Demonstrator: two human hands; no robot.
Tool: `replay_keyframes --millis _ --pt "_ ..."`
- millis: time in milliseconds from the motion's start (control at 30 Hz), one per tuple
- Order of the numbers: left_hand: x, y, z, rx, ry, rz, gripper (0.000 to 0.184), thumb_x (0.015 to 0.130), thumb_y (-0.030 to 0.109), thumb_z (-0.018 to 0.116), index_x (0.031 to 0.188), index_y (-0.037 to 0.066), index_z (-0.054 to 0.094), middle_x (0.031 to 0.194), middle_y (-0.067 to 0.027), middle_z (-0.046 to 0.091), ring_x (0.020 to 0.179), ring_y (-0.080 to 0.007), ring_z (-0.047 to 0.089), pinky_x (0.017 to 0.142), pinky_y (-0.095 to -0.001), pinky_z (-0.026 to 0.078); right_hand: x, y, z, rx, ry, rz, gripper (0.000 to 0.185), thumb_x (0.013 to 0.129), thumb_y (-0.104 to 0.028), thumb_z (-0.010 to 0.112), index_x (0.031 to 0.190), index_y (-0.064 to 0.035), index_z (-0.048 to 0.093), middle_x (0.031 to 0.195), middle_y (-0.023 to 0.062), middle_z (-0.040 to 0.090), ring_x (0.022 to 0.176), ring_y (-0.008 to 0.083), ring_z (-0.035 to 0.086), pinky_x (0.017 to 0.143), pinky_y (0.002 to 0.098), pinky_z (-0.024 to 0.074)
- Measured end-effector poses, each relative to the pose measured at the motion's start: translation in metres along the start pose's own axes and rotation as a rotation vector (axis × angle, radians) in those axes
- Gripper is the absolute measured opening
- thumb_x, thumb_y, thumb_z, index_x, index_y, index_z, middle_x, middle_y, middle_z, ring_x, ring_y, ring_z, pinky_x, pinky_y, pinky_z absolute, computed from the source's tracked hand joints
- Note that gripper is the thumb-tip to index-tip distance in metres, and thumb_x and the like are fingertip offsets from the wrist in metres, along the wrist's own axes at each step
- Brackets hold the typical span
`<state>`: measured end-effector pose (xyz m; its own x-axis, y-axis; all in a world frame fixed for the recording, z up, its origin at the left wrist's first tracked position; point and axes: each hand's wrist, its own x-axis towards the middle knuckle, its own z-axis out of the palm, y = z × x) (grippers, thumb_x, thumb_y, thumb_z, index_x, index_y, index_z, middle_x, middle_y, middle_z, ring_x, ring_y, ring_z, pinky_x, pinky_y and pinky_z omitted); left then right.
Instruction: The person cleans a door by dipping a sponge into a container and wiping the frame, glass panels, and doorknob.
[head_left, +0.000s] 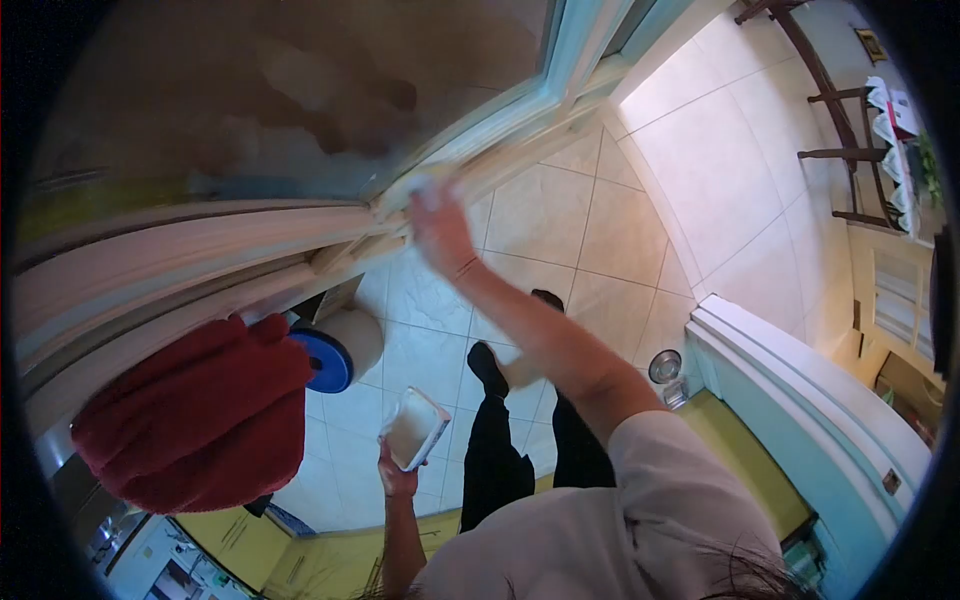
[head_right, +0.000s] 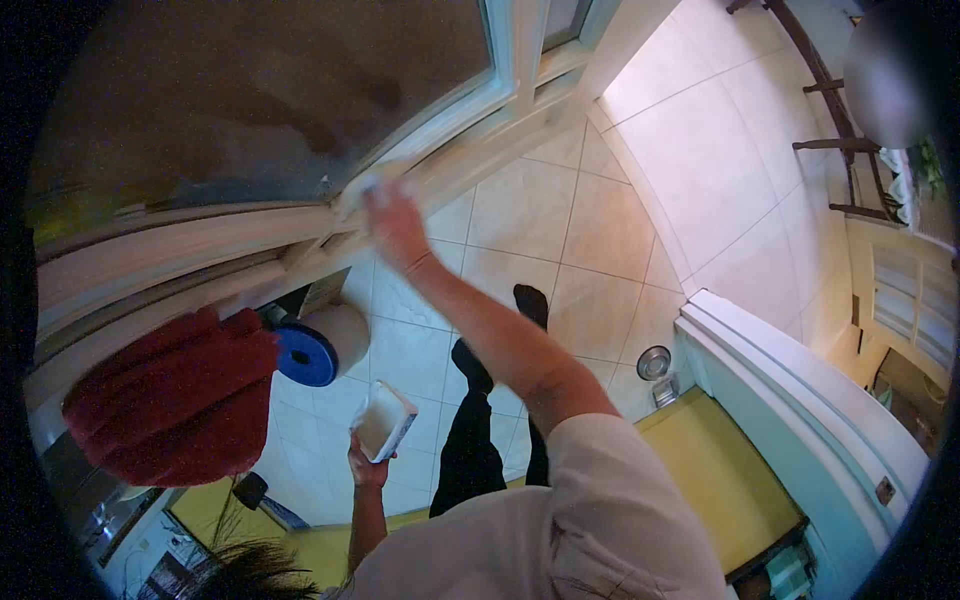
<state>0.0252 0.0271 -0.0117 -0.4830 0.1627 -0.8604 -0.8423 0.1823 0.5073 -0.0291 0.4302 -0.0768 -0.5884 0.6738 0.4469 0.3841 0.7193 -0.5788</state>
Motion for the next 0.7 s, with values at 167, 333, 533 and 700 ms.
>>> replay_keyframes --millis 167,333,533,700 --pt "0.01 -0.002 -0.014 0.012 0.01 -0.066 0.048 0.087 0.049 0.041 0.117 0.012 0.043 0.107 -0.0064 0.056 0.087 -0.0247 0.058 0.049 -0.0374 0.048 0.01 0.059 -0.012 -0.033 0.064 -0.299 0.021 0.073 -0.01 0.051 0.094 -0.0074 0.054 0.098 0.0125 0.053 0.096 0.0334 0.051 0.078 0.043 0.0453" --pt "0.015 -0.006 -0.04 0.035 0.005 -0.011 0.048 0.087 0.049 0.041 0.118 0.012 0.043 0.106 -0.0068 0.055 0.087 -0.0247 0.058 0.05 -0.0376 0.049 0.037 0.148 -0.074 -0.205 0.394 -0.01 0.03 0.063 0.001 0.059 0.093 -0.0018 0.053 0.092 0.015 0.05 0.093 0.0332 0.046 0.075 0.0444 0.0418" --pt "0.031 -0.016 -0.053 0.033 0.084 -0.061 0.048 0.087 0.048 0.042 0.116 0.01 0.045 0.105 -0.0079 0.056 0.084 -0.0243 0.058 0.05 -0.0391 0.047 0.032 0.135 -0.036 0.462 0.859 0.731 0.021 0.069 0.0 0.057 0.09 0.0003 0.053 0.086 0.0102 0.052 0.076 0.0207 0.05 0.068 0.033 0.0416" --pt "0.039 -0.019 -0.06 0.067 -0.001 -0.018 0.049 0.086 0.049 0.042 0.116 0.011 0.045 0.105 -0.0074 0.056 0.084 -0.0238 0.058 0.05 -0.0379 0.047 0.017 0.091 0.046 0.355 0.755 0.68 0.036 0.068 0.002 0.054 0.105 0.0024 0.049 0.094 0.0189 0.051 0.09 0.0323 0.049 0.081 0.0392 0.0394"
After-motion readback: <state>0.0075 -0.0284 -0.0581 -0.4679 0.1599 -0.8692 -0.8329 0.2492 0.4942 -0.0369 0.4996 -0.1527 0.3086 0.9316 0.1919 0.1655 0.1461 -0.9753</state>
